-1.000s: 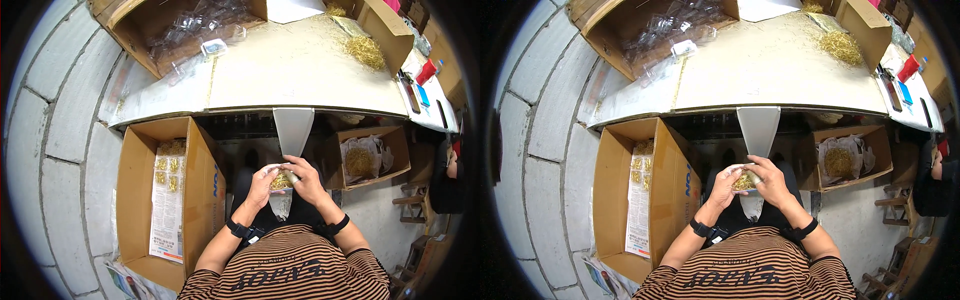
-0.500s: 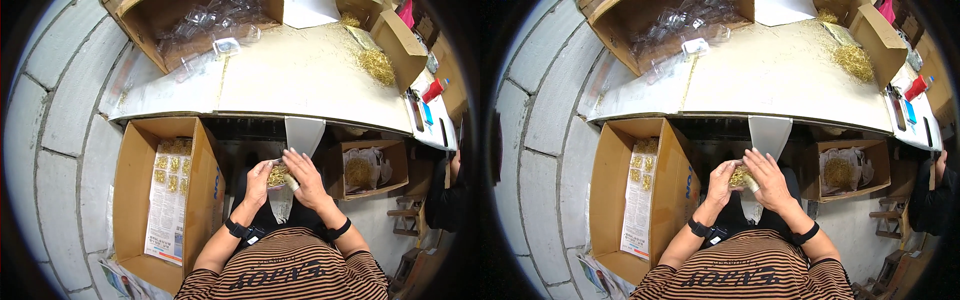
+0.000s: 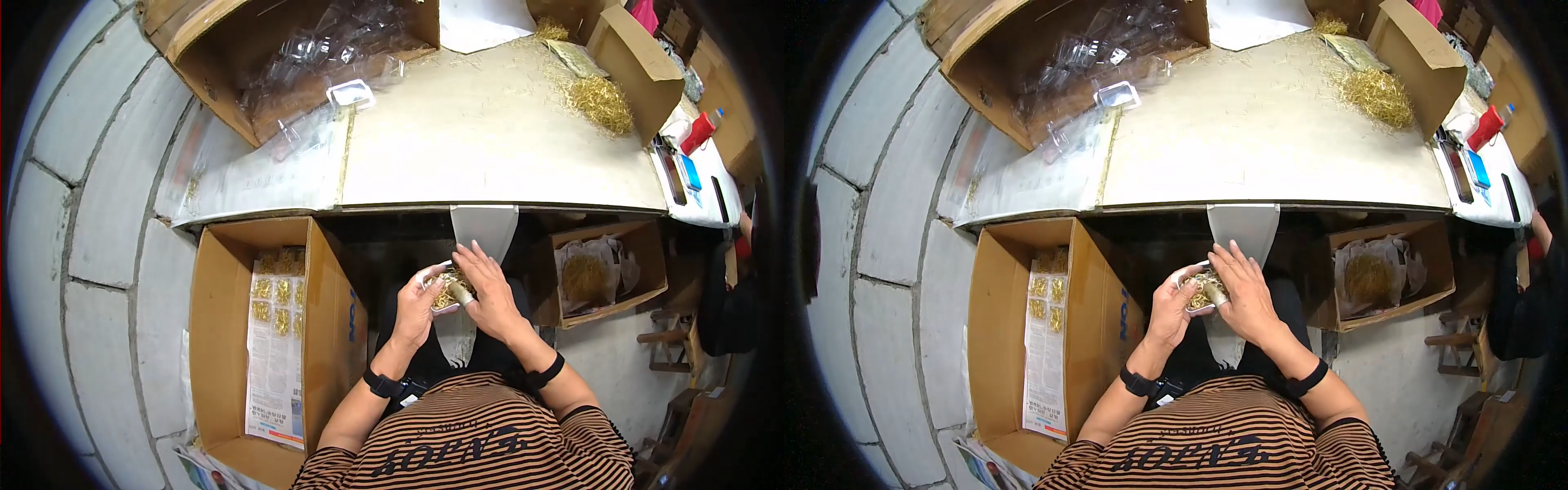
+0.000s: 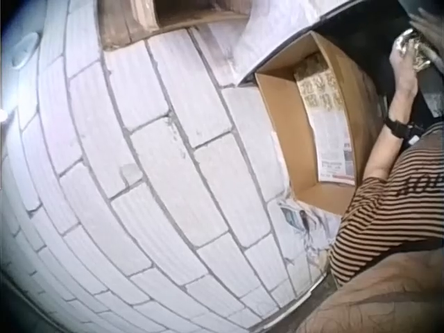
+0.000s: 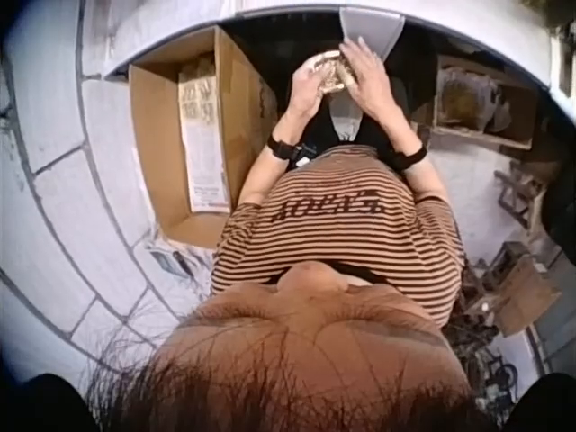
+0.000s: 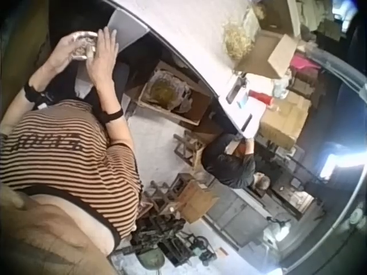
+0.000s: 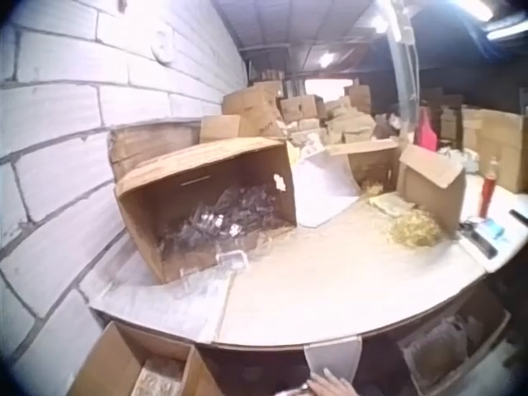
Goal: The person gathers small gold metal pins from a workbench and places them into small plastic zip-lock bags using a funnel/scoop.
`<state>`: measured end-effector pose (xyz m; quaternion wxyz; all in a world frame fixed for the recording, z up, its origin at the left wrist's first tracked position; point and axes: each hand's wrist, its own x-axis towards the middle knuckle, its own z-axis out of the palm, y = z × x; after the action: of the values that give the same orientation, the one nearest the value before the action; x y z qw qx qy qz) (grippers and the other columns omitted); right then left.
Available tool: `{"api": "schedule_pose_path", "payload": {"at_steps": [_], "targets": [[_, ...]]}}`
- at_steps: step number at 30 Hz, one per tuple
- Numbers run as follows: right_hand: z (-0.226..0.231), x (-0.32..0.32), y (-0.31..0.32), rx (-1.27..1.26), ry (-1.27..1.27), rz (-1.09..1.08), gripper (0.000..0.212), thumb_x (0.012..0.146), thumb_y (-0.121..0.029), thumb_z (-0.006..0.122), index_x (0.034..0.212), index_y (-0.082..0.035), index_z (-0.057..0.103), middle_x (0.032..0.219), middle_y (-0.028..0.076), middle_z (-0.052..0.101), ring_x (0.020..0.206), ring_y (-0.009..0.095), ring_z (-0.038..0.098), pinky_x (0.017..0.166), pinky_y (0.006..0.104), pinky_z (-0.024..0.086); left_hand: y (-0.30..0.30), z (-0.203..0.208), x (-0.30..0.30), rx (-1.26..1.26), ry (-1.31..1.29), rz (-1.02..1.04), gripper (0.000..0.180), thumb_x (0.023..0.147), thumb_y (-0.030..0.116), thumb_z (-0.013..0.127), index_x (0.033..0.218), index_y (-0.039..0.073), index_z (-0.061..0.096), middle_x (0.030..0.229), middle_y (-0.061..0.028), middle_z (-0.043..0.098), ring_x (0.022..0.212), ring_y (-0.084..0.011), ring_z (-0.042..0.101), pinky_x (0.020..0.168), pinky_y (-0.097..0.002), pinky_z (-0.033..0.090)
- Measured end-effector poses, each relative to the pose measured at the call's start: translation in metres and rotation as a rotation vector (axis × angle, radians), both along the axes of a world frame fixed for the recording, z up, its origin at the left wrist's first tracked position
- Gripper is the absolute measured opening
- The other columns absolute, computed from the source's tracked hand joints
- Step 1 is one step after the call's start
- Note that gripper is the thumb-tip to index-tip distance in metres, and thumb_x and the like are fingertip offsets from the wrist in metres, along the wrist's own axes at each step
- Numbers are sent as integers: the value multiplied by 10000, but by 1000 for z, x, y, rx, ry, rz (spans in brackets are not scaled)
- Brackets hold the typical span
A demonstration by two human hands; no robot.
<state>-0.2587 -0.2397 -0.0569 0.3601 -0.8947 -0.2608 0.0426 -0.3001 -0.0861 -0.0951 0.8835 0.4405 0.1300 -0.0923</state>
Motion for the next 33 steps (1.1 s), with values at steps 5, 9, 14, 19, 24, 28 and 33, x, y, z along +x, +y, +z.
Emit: {"api": "schedule_pose_path", "payload": {"at_steps": [5, 9, 14, 19, 24, 28, 33], "targets": [[-11, 11, 3, -97, -235, -9, 572, 712, -10, 595, 1275, -32, 501, 1390, 125, 446, 1342, 306, 349, 1074, 512, 285, -7, 4, 12, -61, -52, 24, 324, 952, 116, 506, 1258, 18, 464, 1087, -91, 605, 956, -178, 631, 770, -344, 575], [7, 32, 2, 111, -183, 133, 626, 645, 52, 559, 1266, 0, 490, 1370, 168, 446, 1298, 328, 401, 1056, 438, 354, 11, 11, 16, -37, -24, 36, 336, 920, 77, 522, 1243, 3, 463, 1091, -119, 604, 951, -208, 638, 736, -343, 588], [63, 126, -35, -18, -235, 42, 459, 789, -15, 549, 1246, -19, 509, 1291, 190, 513, 1234, 335, 466, 1002, 398, 421, 43, 13, 16, 103, 1, 162, 331, 893, -13, 487, 1222, -30, 461, 1068, -179, 614, 890, -246, 668, 655, -323, 607], [57, 315, -86, -366, -60, -260, 521, 914, -299, 500, 1359, -44, 413, 1293, 244, 499, 1169, 386, 504, 1007, 409, 398, 66, -16, 14, 125, 81, 62, 323, 898, 32, 499, 1216, -19, 465, 1059, -179, 617, 853, -255, 681, 643, -324, 617], [33, 366, -68, -470, 49, -135, 646, 942, -493, 356, 1457, -115, 255, 1450, 254, 299, 1322, 399, 334, 1087, 417, 306, 63, -34, 13, -2, 134, 33, 399, 861, -15, 554, 1244, -22, 445, 1076, -186, 613, 905, -259, 670, 674, -329, 615], [41, 289, -5, -703, -24, 106, 585, 955, -405, 364, 1452, -114, 266, 1482, 242, 237, 1366, 375, 266, 1108, 406, 279, 69, -41, 17, 47, 136, 50, 445, 836, -39, 583, 1258, -14, 441, 1103, -167, 602, 949, -240, 652, 708, -320, 600], [59, 218, -19, -395, -61, 151, 445, 886, -185, 489, 1301, -28, 454, 1415, 214, 378, 1263, 340, 437, 1031, 378, 383, 63, -8, 28, 40, 22, 66, 441, 861, -26, 573, 1279, -6, 433, 1124, -141, 593, 966, -217, 642, 721, -308, 593]]}}
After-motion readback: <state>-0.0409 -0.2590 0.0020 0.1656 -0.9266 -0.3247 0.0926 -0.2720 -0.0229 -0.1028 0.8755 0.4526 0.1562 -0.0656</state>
